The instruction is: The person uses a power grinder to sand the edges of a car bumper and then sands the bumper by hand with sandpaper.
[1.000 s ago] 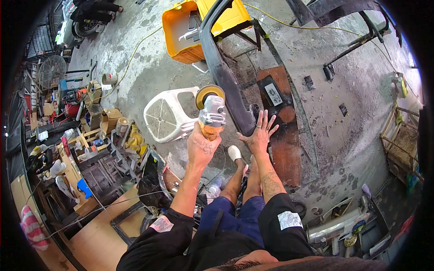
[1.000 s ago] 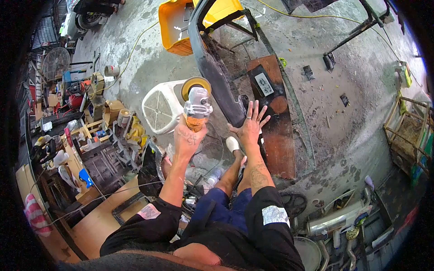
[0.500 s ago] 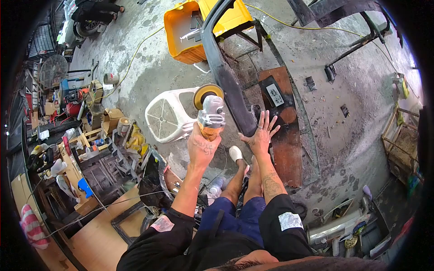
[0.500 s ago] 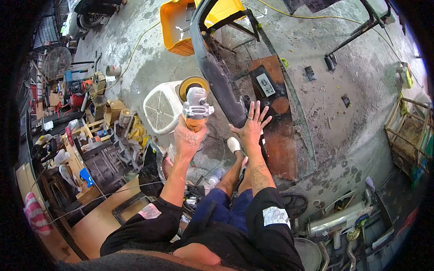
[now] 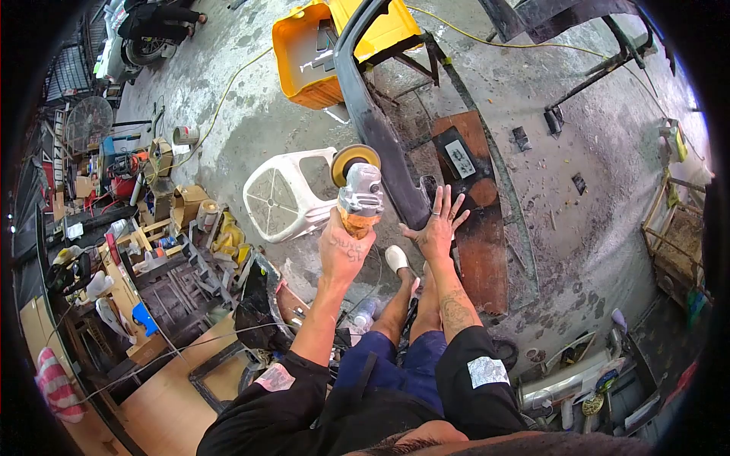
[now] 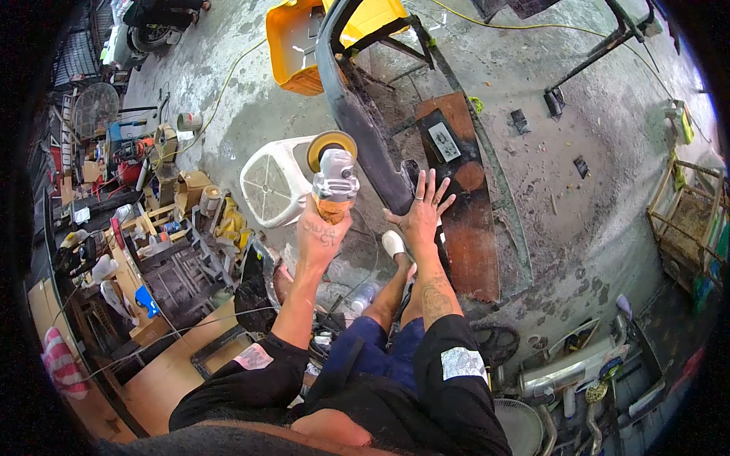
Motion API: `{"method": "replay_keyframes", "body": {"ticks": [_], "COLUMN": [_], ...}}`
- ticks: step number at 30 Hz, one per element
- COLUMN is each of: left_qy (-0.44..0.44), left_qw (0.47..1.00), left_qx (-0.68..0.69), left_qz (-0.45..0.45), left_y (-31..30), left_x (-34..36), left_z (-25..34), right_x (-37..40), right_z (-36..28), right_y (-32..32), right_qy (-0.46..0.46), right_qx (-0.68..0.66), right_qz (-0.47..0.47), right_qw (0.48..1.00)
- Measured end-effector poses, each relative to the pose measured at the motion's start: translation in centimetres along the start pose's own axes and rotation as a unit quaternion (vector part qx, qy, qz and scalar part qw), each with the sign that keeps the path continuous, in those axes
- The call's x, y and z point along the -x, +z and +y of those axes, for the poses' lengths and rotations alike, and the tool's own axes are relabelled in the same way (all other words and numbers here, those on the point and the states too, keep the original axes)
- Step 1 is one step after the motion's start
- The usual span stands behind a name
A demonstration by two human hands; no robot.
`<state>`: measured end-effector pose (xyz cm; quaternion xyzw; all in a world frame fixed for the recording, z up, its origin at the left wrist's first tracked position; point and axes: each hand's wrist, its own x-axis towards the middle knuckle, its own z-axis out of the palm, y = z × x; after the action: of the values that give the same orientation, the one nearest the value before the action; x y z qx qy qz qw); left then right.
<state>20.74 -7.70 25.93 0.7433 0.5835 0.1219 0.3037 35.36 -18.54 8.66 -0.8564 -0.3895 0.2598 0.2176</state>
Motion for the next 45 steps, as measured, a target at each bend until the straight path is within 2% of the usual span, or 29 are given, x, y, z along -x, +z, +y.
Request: {"method": "replay_keyframes", "body": {"ticks": [20, 22, 25, 45], "left_qy": [-0.02, -0.001, -0.021, -0.017], "left_qw": [1.0, 0.998, 0.999, 0.999], "left_qx": [0.014, 0.057, 0.034, 0.025], "left_qz": [-0.014, -0.004, -0.001, -0.016], "left_y": [-0.1, -0.1, -0.4, -0.5], "left_x": [0.1, 0.2, 0.4, 0.1], "left_z": [-0.6, -0.5, -0.1, 0.8], "right_x": [0.0, -0.1, 0.0, 0.0], "right_z": [0.3, 0.4, 0.4, 0.3], "right_y": [0.5, 0.5, 0.6, 0.4], "right_qy": [-0.011, -0.01, -0.022, -0.006], "right_qx": [-0.005, -0.005, -0.006, -0.004], "right_qz": [0.016, 0.012, 0.029, 0.008], "right_qw": [1.0, 1.0, 0.999, 1.0]}}
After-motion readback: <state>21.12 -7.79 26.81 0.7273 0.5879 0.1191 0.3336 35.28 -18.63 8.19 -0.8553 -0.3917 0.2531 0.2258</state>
